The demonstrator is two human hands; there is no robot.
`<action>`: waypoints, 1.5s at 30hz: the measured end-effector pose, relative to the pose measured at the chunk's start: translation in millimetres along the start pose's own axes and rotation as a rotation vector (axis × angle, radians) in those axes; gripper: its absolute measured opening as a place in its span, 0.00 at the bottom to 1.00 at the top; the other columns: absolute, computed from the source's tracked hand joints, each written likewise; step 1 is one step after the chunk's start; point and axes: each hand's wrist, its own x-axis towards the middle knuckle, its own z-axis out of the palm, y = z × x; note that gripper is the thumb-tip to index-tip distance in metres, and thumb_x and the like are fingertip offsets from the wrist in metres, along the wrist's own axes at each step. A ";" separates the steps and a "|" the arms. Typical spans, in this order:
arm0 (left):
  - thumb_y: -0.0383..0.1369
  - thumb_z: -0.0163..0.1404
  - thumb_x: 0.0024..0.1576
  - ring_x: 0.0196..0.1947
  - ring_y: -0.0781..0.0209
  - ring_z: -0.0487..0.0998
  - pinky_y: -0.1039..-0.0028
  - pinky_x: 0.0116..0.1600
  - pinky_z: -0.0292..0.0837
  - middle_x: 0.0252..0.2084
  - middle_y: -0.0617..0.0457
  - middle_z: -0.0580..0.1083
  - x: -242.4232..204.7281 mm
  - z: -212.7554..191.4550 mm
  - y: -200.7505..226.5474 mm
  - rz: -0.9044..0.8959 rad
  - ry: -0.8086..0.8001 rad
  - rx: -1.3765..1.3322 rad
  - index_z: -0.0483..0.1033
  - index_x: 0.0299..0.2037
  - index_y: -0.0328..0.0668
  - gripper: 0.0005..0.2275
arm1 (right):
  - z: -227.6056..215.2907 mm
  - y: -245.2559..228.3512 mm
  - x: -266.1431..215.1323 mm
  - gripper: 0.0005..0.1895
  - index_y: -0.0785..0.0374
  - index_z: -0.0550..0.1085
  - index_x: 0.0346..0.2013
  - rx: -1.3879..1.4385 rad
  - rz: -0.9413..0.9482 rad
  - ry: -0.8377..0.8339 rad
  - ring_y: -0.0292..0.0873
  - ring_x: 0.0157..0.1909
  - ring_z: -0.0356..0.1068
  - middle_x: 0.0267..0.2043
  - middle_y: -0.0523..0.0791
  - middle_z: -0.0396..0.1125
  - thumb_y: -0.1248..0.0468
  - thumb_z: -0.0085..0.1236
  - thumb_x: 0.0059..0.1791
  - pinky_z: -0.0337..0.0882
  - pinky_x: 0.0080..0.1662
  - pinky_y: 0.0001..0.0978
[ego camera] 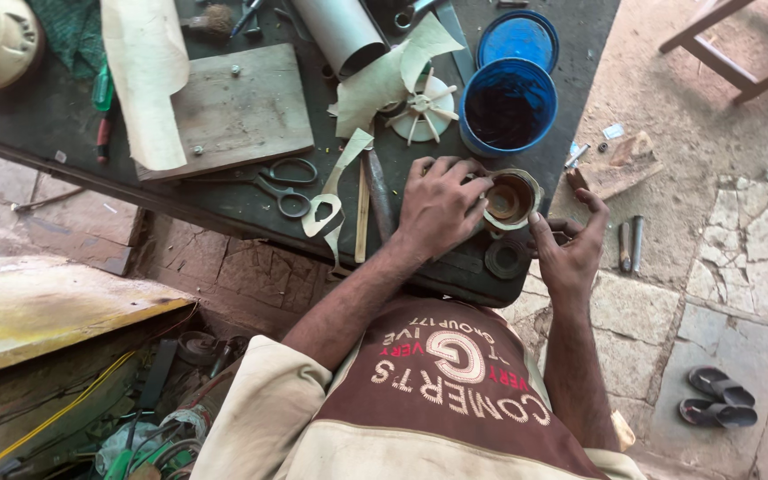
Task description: The person applies a dark viscous substance from a blue container onto the rim of a small metal part using their fingers. They repeatedly dip their fingers into the container and spread the substance around the edge of the part.
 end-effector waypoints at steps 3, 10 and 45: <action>0.38 0.59 0.56 0.53 0.57 0.75 0.55 0.62 0.62 0.50 0.54 0.78 -0.8 1.7 -1.5 0.005 -0.004 0.012 0.83 0.47 0.49 0.11 | 1.1 2.1 2.0 0.37 0.64 0.53 0.68 -0.046 -0.013 -0.009 0.49 0.39 0.80 0.39 0.56 0.75 0.67 0.65 0.52 0.82 0.37 0.36; 0.39 0.59 0.56 0.53 0.56 0.75 0.54 0.62 0.62 0.50 0.54 0.78 -1.3 7.1 -4.4 0.016 -0.016 0.042 0.83 0.47 0.49 0.12 | 0.4 4.9 2.7 0.38 0.64 0.53 0.69 -0.044 0.012 -0.005 0.48 0.38 0.79 0.38 0.54 0.75 0.63 0.66 0.51 0.81 0.37 0.35; 0.43 0.62 0.53 0.54 0.55 0.75 0.53 0.62 0.61 0.51 0.53 0.77 0.6 2.9 -2.7 0.012 -0.049 0.053 0.82 0.47 0.49 0.15 | 10.5 17.6 -0.5 0.49 0.65 0.54 0.70 -0.254 -0.027 0.027 0.35 0.30 0.70 0.27 0.40 0.64 0.49 0.73 0.47 0.72 0.29 0.29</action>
